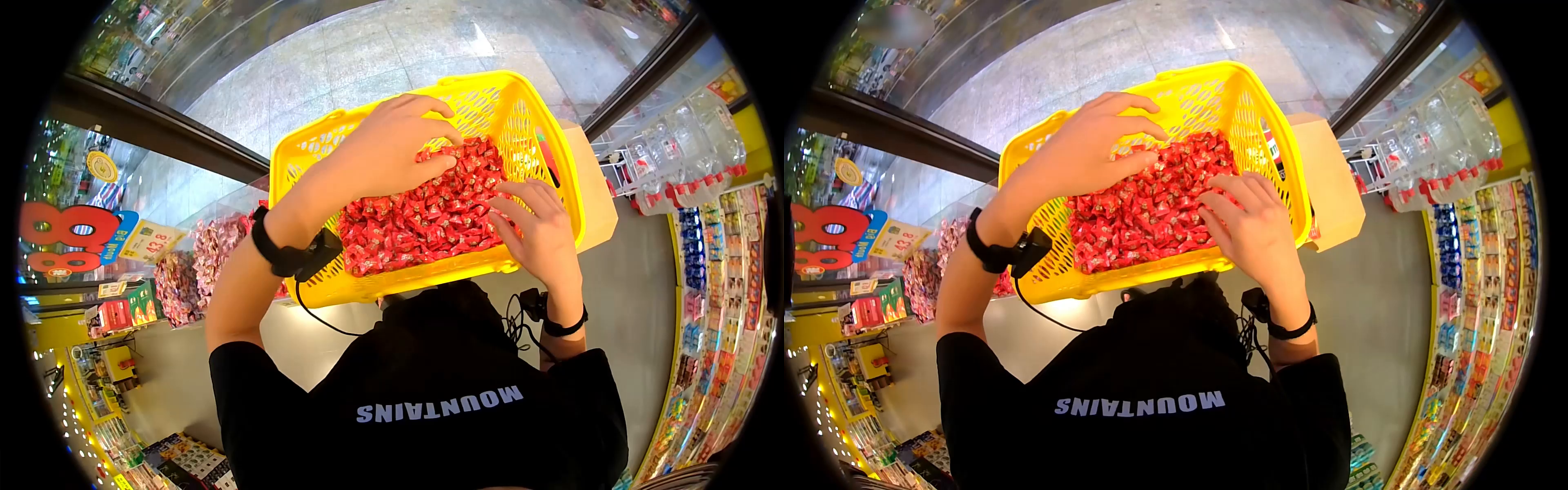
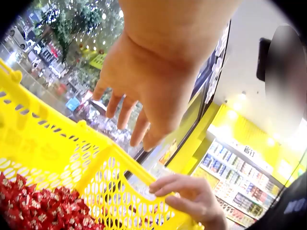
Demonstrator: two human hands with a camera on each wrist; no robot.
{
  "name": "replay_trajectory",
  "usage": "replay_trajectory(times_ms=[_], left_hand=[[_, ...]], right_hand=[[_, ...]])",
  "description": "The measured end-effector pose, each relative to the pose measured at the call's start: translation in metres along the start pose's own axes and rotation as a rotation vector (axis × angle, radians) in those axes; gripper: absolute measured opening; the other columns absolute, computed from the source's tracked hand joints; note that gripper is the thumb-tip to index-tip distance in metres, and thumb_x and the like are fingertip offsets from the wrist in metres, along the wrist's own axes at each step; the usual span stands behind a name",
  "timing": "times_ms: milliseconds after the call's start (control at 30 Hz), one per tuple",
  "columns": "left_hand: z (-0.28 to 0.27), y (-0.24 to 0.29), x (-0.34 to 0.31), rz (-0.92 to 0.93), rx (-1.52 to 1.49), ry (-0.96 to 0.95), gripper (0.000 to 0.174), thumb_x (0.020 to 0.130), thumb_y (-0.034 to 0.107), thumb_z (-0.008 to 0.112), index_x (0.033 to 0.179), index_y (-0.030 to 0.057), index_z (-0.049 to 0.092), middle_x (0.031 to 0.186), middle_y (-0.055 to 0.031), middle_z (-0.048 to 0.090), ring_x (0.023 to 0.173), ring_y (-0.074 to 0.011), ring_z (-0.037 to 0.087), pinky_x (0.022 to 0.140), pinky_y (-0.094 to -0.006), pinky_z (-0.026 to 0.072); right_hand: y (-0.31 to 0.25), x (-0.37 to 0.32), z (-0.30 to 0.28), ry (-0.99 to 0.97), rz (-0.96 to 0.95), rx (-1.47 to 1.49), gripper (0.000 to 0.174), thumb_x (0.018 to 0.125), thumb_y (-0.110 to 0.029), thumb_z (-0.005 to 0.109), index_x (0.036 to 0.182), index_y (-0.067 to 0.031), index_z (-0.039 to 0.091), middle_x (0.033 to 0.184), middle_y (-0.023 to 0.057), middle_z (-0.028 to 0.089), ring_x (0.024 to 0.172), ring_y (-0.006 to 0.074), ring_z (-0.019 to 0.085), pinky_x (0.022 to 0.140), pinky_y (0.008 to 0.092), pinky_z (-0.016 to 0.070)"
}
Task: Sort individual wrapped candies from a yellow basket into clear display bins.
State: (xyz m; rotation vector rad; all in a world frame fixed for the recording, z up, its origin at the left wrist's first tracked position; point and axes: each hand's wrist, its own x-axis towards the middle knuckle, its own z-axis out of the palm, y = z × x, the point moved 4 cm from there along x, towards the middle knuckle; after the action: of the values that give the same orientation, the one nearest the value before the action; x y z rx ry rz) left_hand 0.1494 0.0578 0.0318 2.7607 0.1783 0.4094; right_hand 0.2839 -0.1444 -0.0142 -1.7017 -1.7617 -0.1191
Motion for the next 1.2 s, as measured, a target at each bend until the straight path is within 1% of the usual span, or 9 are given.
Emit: replay_trajectory(times_ms=[133, 300, 400, 600, 667, 800, 900, 1067, 1200], left_hand=[[0.081, -0.027, 0.012, -0.060, 0.014, -0.251, 0.032, 0.089, 0.030, 0.081, 0.117, 0.0150, 0.078, 0.142, -0.0125, 0.062, 0.136, -0.0364, 0.055, 0.116, -0.0479, 0.0430], [0.166, -0.052, -0.018, -0.215, 0.334, -0.660, 0.047, 0.083, 0.053, 0.083, 0.110, 0.0153, 0.083, 0.142, -0.0129, 0.062, 0.141, -0.0354, 0.050, 0.117, -0.0549, 0.0394], [0.205, -0.067, -0.034, -0.236, 0.418, -0.698, 0.051, 0.087, 0.059, 0.079, 0.108, 0.0129, 0.084, 0.139, -0.0129, 0.062, 0.143, -0.0332, 0.046, 0.121, -0.0588, 0.0347], [0.223, -0.058, -0.036, -0.252, 0.469, -0.653, 0.039, 0.090, 0.044, 0.079, 0.103, 0.0074, 0.083, 0.140, -0.0140, 0.063, 0.143, -0.0325, 0.046, 0.120, -0.0563, 0.0342], [0.235, -0.069, -0.044, -0.186, 0.558, -0.591, 0.044, 0.083, 0.047, 0.082, 0.102, 0.0075, 0.083, 0.131, -0.0130, 0.066, 0.139, -0.0318, 0.050, 0.117, -0.0537, 0.0378], [0.208, -0.065, -0.032, -0.250, 0.420, -0.557, 0.033, 0.080, 0.038, 0.084, 0.099, 0.0114, 0.084, 0.124, -0.0093, 0.070, 0.134, -0.0299, 0.053, 0.116, -0.0492, 0.0404], [0.147, -0.036, -0.016, -0.131, 0.184, -0.481, 0.023, 0.080, 0.033, 0.084, 0.095, 0.0158, 0.085, 0.125, -0.0070, 0.070, 0.132, -0.0295, 0.054, 0.116, -0.0463, 0.0406], [0.044, 0.024, -0.006, 0.037, 0.120, -0.241, 0.022, 0.080, 0.034, 0.085, 0.090, 0.0150, 0.083, 0.133, -0.0054, 0.069, 0.138, -0.0296, 0.052, 0.120, -0.0486, 0.0367], [0.001, 0.049, -0.041, 0.101, 0.093, -0.083, 0.022, 0.081, 0.035, 0.084, 0.088, 0.0144, 0.082, 0.136, -0.0038, 0.067, 0.140, -0.0303, 0.051, 0.122, -0.0531, 0.0351]], right_hand=[[0.015, -0.001, 0.003, 0.017, 0.003, 0.070, 0.021, 0.082, -0.007, 0.084, 0.102, -0.0050, 0.077, 0.111, 0.0104, 0.073, 0.100, 0.0327, 0.070, 0.091, 0.0428, 0.0570], [0.016, 0.002, 0.003, 0.026, -0.012, 0.108, 0.019, 0.083, -0.011, 0.082, 0.100, -0.0050, 0.075, 0.107, 0.0086, 0.071, 0.097, 0.0303, 0.069, 0.093, 0.0429, 0.0553], [0.016, 0.001, 0.005, 0.033, -0.015, 0.098, 0.019, 0.083, -0.011, 0.083, 0.099, -0.0047, 0.075, 0.108, 0.0089, 0.071, 0.098, 0.0303, 0.068, 0.094, 0.0424, 0.0548], [0.017, -0.002, 0.008, 0.030, 0.018, 0.087, 0.018, 0.084, -0.011, 0.082, 0.098, -0.0040, 0.075, 0.107, 0.0093, 0.071, 0.098, 0.0302, 0.068, 0.094, 0.0422, 0.0546], [0.016, -0.002, 0.009, 0.039, 0.030, 0.085, 0.018, 0.084, -0.011, 0.082, 0.098, -0.0038, 0.075, 0.106, 0.0093, 0.072, 0.097, 0.0302, 0.068, 0.093, 0.0425, 0.0550], [0.017, -0.003, 0.010, 0.052, 0.058, 0.055, 0.017, 0.084, -0.011, 0.081, 0.098, -0.0039, 0.075, 0.105, 0.0089, 0.072, 0.095, 0.0299, 0.069, 0.091, 0.0431, 0.0556], [0.016, -0.003, 0.012, 0.031, 0.073, 0.005, 0.020, 0.084, -0.014, 0.083, 0.099, -0.0045, 0.076, 0.106, 0.0085, 0.072, 0.096, 0.0298, 0.069, 0.091, 0.0434, 0.0556], [-0.003, 0.004, 0.008, 0.010, 0.094, -0.071, 0.040, 0.076, -0.030, 0.091, 0.105, -0.0069, 0.077, 0.112, 0.0074, 0.074, 0.100, 0.0318, 0.070, 0.094, 0.0445, 0.0549], [-0.040, 0.013, 0.021, -0.015, -0.003, 0.046, 0.036, 0.077, -0.031, 0.089, 0.100, -0.0064, 0.076, 0.111, 0.0071, 0.073, 0.102, 0.0296, 0.069, 0.093, 0.0434, 0.0544]])
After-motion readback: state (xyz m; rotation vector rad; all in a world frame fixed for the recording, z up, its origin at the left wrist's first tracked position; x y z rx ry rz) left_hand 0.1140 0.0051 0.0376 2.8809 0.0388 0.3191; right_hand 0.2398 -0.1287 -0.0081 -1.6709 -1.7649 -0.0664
